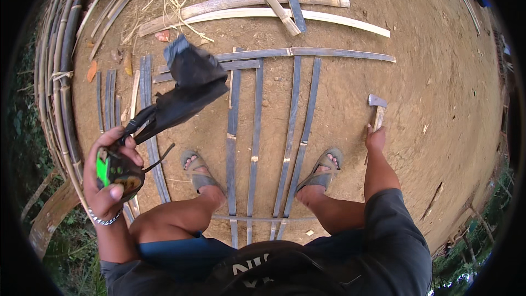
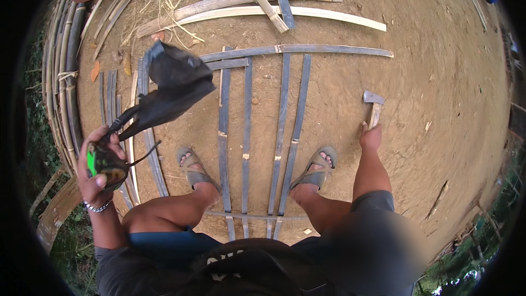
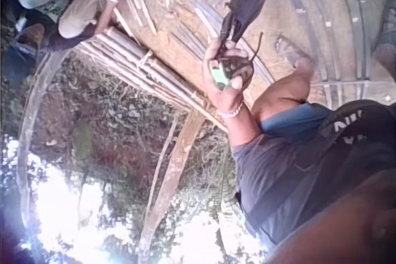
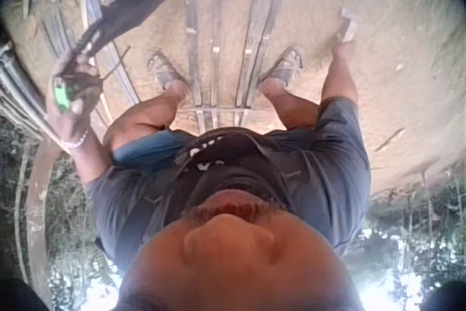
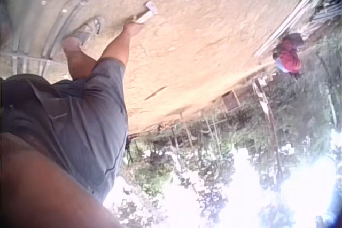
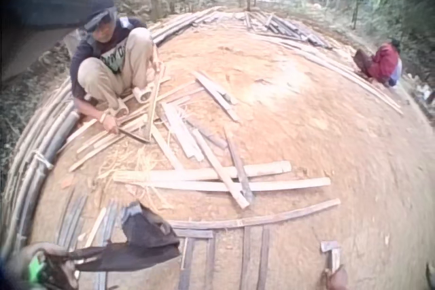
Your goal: The person assembles a rectangular bamboo frame on the ground using a hammer to drive nails into the joints. They arrange bamboo strips, secure them with nails, and use a tape measure to check dimensions.
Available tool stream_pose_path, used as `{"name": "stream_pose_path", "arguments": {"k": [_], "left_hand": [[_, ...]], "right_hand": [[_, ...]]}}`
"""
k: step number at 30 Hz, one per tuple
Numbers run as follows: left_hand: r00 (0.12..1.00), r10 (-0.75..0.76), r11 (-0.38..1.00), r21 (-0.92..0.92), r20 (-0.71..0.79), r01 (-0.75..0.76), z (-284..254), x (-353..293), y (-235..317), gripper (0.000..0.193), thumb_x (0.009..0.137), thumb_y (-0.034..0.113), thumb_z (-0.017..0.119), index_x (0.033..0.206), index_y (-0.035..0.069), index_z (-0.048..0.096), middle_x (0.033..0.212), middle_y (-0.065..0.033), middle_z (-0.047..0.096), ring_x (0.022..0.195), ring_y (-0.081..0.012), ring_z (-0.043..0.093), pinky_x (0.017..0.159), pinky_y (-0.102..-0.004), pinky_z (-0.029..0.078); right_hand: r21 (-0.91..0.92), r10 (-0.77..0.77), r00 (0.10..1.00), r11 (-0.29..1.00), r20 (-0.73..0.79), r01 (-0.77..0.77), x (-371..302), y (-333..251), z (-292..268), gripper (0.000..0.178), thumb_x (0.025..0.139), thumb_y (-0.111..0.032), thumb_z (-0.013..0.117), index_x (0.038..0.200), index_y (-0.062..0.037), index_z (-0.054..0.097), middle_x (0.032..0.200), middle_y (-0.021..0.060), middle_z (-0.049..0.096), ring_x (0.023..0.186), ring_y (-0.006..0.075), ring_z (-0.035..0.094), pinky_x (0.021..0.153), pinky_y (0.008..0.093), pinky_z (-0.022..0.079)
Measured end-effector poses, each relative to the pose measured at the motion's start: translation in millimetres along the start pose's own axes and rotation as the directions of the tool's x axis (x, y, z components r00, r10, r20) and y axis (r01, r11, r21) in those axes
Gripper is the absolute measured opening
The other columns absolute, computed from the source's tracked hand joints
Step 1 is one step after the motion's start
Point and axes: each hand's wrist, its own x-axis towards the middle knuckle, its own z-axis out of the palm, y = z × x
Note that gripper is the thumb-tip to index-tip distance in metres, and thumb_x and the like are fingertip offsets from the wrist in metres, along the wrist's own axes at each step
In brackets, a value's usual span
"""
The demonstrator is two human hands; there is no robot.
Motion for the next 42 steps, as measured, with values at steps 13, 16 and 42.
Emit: {"name": "stream_pose_path", "arguments": {"k": [13,16,42], "left_hand": [[0.817,0.26,0.965,-0.112,0.515,-0.237,78,62,15,0.102,0.067,0.045,0.087,0.142,-0.011,0.047,0.135,-0.0237,0.057,0.096,-0.0224,0.069,0.086,-0.0315,0.054],[0.613,0.384,0.907,-0.156,0.691,-0.392,98,85,4,0.097,0.072,0.043,0.085,0.145,-0.009,0.046,0.135,-0.0199,0.059,0.102,-0.0217,0.069,0.091,-0.0334,0.054],[0.353,-0.583,0.705,0.671,0.732,-0.227,31,120,-188,0.074,0.084,0.037,0.08,0.148,0.011,0.052,0.119,-0.013,0.069,0.107,-0.0239,0.065,0.094,-0.0396,0.051]], "right_hand": [[0.79,-0.785,0.618,0.35,-0.046,0.504,-98,-307,-74,0.102,0.083,-0.039,0.084,0.158,-0.0018,0.027,0.157,0.0232,0.04,0.14,0.0368,0.045,0.118,0.0463,0.036],[0.876,-0.838,0.515,0.103,-0.178,0.471,-145,-332,-89,0.078,0.09,-0.037,0.077,0.151,-0.0017,0.042,0.143,0.019,0.055,0.129,0.0301,0.056,0.11,0.0428,0.045],[-0.203,-0.764,0.342,0.518,-0.548,0.831,-46,-191,-157,0.063,0.077,-0.008,0.075,0.138,-0.0065,0.058,0.14,0.0137,0.06,0.136,0.0361,0.049,0.118,0.0477,0.031]]}}
